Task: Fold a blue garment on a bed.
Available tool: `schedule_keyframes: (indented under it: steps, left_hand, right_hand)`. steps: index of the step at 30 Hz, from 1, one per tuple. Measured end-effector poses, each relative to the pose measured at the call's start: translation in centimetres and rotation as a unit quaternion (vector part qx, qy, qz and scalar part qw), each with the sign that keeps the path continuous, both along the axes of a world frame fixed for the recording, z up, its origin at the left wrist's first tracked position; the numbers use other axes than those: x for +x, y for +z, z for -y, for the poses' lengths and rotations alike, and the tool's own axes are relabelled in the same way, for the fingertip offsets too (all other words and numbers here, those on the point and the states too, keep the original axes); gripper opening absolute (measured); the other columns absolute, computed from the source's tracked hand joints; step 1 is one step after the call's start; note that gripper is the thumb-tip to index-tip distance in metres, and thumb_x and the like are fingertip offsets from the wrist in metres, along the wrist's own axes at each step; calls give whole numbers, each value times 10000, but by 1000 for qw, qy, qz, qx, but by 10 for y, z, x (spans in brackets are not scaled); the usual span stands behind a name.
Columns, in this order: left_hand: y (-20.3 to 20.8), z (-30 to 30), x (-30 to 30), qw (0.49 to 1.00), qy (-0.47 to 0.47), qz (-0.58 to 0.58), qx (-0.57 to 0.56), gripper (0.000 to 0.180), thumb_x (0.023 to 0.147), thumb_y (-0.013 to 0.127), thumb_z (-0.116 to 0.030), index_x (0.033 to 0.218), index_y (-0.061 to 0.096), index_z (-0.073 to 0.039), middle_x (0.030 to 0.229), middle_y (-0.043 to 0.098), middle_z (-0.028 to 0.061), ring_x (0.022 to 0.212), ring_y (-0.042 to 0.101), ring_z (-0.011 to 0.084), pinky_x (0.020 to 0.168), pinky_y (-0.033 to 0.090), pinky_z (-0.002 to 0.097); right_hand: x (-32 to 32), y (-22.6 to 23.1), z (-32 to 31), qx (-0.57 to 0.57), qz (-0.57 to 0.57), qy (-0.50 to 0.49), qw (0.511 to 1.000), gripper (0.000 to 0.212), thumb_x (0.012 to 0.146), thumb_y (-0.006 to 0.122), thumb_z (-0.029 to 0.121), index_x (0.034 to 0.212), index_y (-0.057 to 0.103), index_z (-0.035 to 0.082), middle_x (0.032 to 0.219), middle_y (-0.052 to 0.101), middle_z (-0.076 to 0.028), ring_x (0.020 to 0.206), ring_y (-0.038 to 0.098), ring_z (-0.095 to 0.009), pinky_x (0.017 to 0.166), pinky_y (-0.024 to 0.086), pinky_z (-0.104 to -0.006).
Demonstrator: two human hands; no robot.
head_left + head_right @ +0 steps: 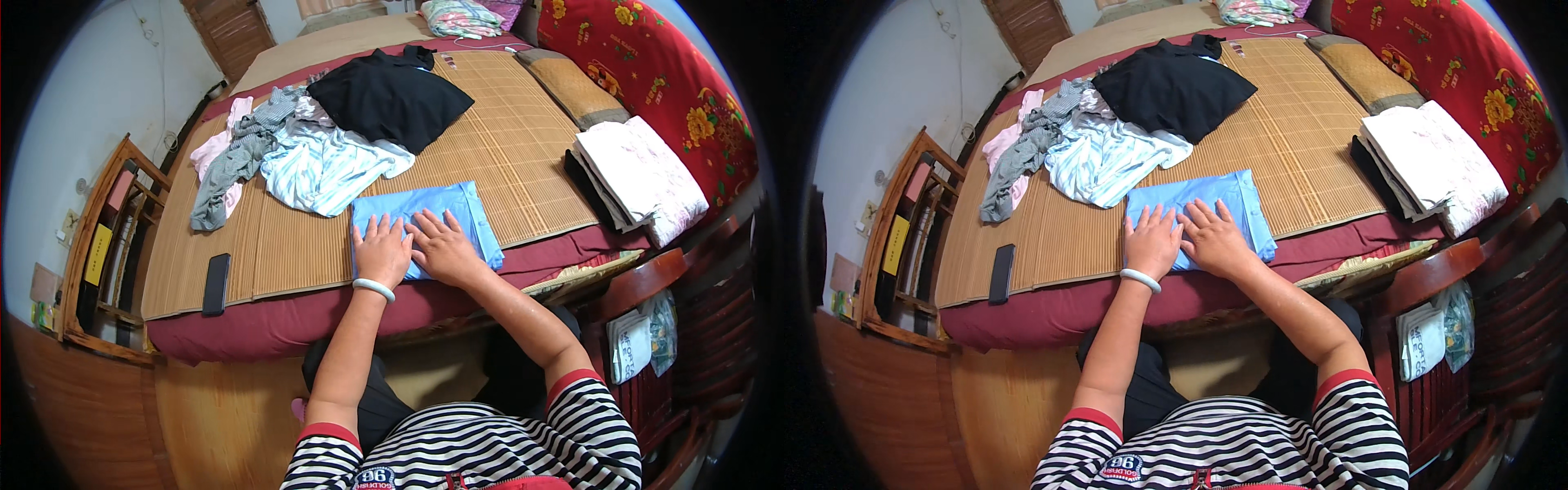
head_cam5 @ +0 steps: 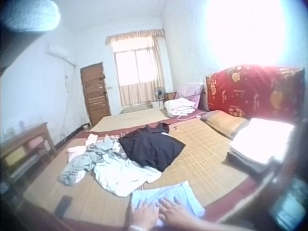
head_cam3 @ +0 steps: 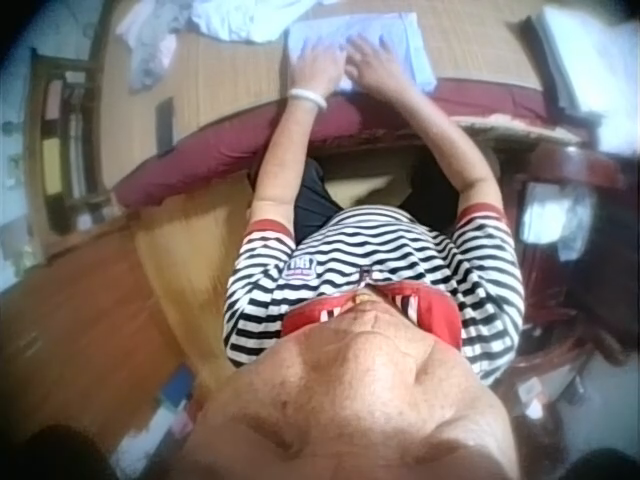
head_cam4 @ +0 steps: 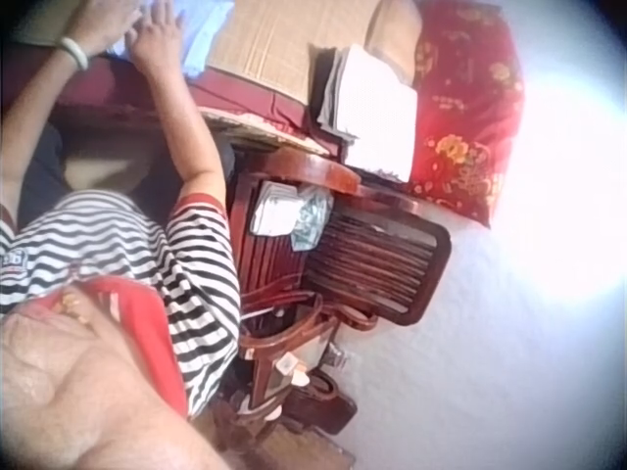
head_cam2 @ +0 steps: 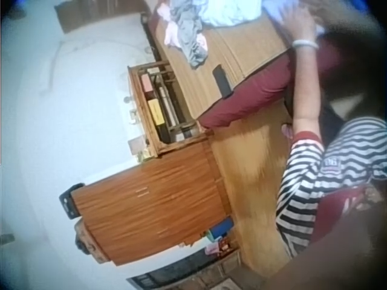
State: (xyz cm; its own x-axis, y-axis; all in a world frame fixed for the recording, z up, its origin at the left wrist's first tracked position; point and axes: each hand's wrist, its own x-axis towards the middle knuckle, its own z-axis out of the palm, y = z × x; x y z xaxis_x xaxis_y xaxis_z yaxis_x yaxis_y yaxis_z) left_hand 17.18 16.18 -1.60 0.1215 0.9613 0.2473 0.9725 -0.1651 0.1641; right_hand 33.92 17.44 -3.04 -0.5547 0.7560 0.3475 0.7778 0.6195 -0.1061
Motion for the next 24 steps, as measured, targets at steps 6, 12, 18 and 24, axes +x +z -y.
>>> schedule_keyframes:
  steps: [6, 12, 18, 24]
  left_hand:
    - [-2, 3, -14, 1000, 26, 13, -8, 533, 970, 505, -444, 1402, 534, -133, 1482, 478, 149, 1418, 373, 333, 1141, 243, 607]
    - [-2, 0, -32, 997, 65, 15, -25, 566, 970, 500, -469, 1429, 502, -136, 1519, 431, 147, 1427, 348, 358, 1135, 244, 620]
    - [-1, -1, -39, 995, 84, 35, -38, 572, 978, 480, -483, 1432, 498, -135, 1537, 399, 158, 1433, 334, 371, 1130, 242, 626]
    - [8, 1, -32, 997, 67, -10, 37, 550, 951, 563, -399, 1399, 517, -85, 1512, 427, 168, 1439, 326, 368, 1136, 234, 623]
  right_hand:
    - [17, 5, 1, 23, 5, -55, 998, 643, 955, 499, 506, 1455, 473, 102, 1526, 410, -166, 1453, 327, -308, 1191, 169, -542]
    - [24, 21, 6, -22, 67, -151, 986, 735, 954, 449, 589, 1513, 385, 116, 1573, 340, -168, 1482, 275, -296, 1187, 155, -566]
    - [43, 19, -1, -63, 59, -171, 981, 749, 957, 429, 613, 1536, 344, 146, 1596, 295, -162, 1499, 234, -292, 1178, 168, -587]
    - [41, 24, 2, -54, 55, -176, 981, 721, 947, 494, 559, 1511, 386, 123, 1575, 333, -167, 1493, 250, -290, 1181, 148, -594]
